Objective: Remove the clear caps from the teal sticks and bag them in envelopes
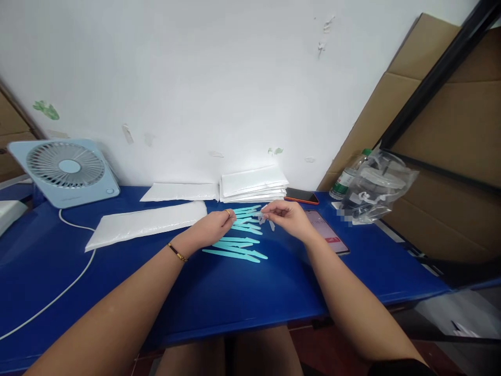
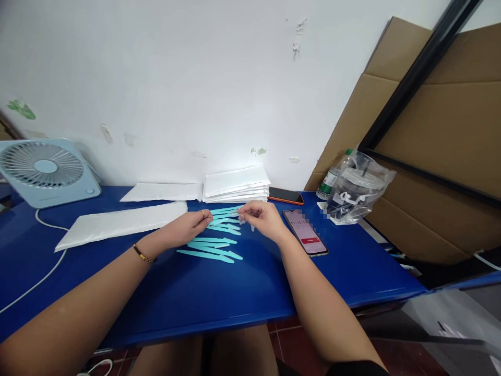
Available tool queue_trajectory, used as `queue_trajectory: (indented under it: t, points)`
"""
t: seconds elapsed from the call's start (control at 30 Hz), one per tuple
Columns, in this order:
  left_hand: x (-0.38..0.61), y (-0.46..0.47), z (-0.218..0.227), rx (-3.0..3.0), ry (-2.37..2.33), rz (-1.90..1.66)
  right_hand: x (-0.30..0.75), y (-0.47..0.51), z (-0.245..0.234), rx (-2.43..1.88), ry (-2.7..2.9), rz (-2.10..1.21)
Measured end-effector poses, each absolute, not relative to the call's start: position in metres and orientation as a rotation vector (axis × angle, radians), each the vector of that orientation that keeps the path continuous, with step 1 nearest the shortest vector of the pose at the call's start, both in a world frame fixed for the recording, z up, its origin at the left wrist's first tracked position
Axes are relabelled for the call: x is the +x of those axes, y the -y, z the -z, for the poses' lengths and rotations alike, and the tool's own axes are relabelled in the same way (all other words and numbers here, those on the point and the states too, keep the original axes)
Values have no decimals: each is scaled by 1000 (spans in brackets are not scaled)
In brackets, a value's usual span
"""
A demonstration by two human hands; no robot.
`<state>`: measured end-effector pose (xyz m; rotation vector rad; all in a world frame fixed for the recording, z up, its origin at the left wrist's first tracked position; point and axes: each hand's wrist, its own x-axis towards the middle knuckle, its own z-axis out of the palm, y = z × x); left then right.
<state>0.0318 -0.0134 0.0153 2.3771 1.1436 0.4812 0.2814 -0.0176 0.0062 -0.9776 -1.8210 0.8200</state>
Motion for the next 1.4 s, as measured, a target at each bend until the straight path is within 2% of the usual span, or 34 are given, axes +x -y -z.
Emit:
queue_trajectory:
  t: [0.67, 0.9, 1.03, 1.17, 1.27, 1.4]
  points:
    - [33, 15, -19, 2399, -1111, -509, 275, 21, -9, -947, 1896, -744]
    - [42, 11, -8, 2437, -1079, -512, 256, 20, 1, -897, 1979, -765]
    - [38, 6, -3, 2492, -1163, -596, 269, 10, 4, -1074, 1981, -581]
    - [30, 6, -5, 2480, -1132, -392, 294, 5, 1, -1444, 2035, -325]
    - [29, 7, -4, 2445, -1111, -272, 301, 5, 1, -1673, 2095, -276]
    - [31, 8, -1, 2367, -1143, -262, 295, 3, 7, -1737, 2185, -264]
